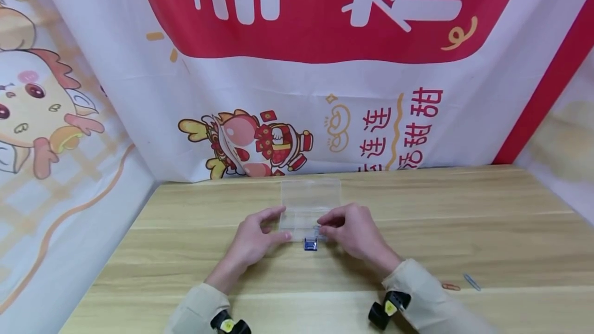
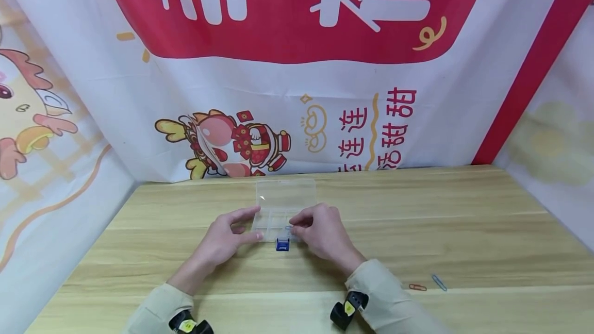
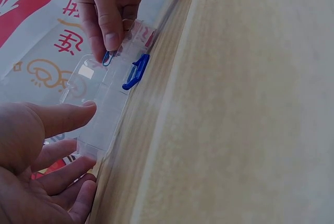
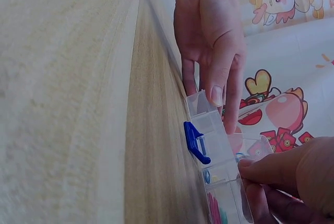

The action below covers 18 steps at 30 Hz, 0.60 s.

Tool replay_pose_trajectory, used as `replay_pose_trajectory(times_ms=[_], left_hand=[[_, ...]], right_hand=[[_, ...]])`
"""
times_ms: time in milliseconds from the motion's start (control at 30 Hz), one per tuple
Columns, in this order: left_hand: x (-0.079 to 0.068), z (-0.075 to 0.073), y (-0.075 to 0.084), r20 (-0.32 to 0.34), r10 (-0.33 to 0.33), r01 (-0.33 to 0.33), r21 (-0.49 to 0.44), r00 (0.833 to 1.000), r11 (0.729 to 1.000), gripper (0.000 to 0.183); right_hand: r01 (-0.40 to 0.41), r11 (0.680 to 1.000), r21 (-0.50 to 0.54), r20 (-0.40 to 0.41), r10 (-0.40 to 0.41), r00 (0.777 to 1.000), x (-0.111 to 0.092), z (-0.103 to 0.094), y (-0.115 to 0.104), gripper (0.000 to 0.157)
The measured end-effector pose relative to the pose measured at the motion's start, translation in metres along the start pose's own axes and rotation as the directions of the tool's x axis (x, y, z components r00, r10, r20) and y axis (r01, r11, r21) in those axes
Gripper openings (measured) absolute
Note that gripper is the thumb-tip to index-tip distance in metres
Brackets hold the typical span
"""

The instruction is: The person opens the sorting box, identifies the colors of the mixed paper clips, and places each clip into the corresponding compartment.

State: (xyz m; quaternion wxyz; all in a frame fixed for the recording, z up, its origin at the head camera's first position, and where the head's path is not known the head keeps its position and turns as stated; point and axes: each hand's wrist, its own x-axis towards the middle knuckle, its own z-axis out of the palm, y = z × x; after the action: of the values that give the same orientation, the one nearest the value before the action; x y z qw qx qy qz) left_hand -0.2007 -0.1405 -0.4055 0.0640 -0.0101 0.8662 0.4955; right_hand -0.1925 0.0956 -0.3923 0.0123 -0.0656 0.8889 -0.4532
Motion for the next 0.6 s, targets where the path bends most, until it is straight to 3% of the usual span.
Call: replay_pose_trajectory(times_ms=[433, 600], left_hand=[[0.001, -0.003, -0.002, 0.002, 0.003, -0.003, 0.013, 1.0, 1.0, 0.062], [0.002, 0.0, -0.003, 0.006, 0.005, -0.005, 0.001, 1.0, 1.0, 0.062]], right_hand=[[-0.007, 1.0, 0.002, 0.03, 0.007, 1.0, 0.0, -0.001, -0.003, 0.018], [-0.04, 0.998, 0.054, 0.031, 0.038, 0.999, -0.003, -0.012, -0.002, 0.021]])
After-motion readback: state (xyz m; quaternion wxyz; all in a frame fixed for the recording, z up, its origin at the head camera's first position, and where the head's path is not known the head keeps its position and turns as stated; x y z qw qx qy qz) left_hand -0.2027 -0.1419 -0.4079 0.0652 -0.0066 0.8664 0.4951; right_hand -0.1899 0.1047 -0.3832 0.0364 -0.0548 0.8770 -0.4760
